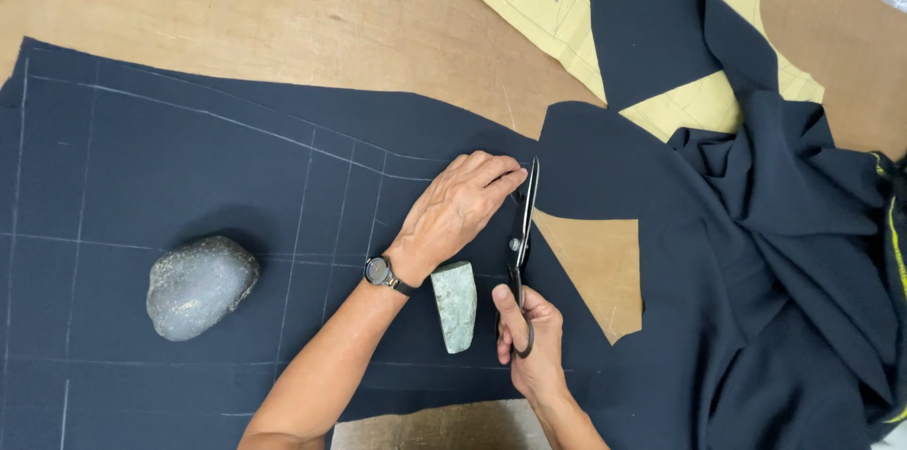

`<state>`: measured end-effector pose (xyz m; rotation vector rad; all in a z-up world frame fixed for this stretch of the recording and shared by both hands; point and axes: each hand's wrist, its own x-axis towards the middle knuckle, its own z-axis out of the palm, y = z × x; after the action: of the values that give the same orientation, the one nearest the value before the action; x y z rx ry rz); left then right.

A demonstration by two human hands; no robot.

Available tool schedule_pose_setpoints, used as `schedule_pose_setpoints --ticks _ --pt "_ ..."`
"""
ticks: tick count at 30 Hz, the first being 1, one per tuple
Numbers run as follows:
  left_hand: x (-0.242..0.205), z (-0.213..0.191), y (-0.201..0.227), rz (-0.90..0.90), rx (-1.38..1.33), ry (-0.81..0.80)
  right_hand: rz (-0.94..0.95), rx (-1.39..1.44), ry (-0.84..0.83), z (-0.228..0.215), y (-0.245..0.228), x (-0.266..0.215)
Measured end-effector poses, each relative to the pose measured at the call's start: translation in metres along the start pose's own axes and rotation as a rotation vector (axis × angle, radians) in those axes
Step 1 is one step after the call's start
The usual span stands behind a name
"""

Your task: The person smooths a large piece of dark fabric on a wooden table, then uses shears to cut along white chalk lines. The person cuts out a patterned piece of fabric, moving the shears along the marked edges.

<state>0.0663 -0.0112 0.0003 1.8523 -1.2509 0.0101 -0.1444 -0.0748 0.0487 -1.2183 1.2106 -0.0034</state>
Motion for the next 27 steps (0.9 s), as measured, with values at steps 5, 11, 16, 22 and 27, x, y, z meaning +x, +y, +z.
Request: schedule_pose_setpoints --ticks 5,11,16,22,27 --pt "-0.001 0.000 0.000 -0.001 0.007 0.010 0.008 0.019 -0.023 -0.002 -0.002 -0.001" --pt "-0.001 0.000 0.000 -0.006 -0.016 0.002 -0.041 0.041 -0.054 0.000 -0.016 0.005" --pt "-0.002 0.002 -0.001 -0.015 -0.003 -0.006 -0.040 0.023 -0.048 0.003 -0.025 0.012" --pt "-0.002 0.003 -0.001 -0.018 -0.007 0.003 -0.038 -0.010 -0.033 0.005 -0.020 0.015" --pt "-0.001 0.001 0.000 -0.020 -0.010 -0.001 0.000 -0.029 -0.037 0.003 -0.023 0.013"
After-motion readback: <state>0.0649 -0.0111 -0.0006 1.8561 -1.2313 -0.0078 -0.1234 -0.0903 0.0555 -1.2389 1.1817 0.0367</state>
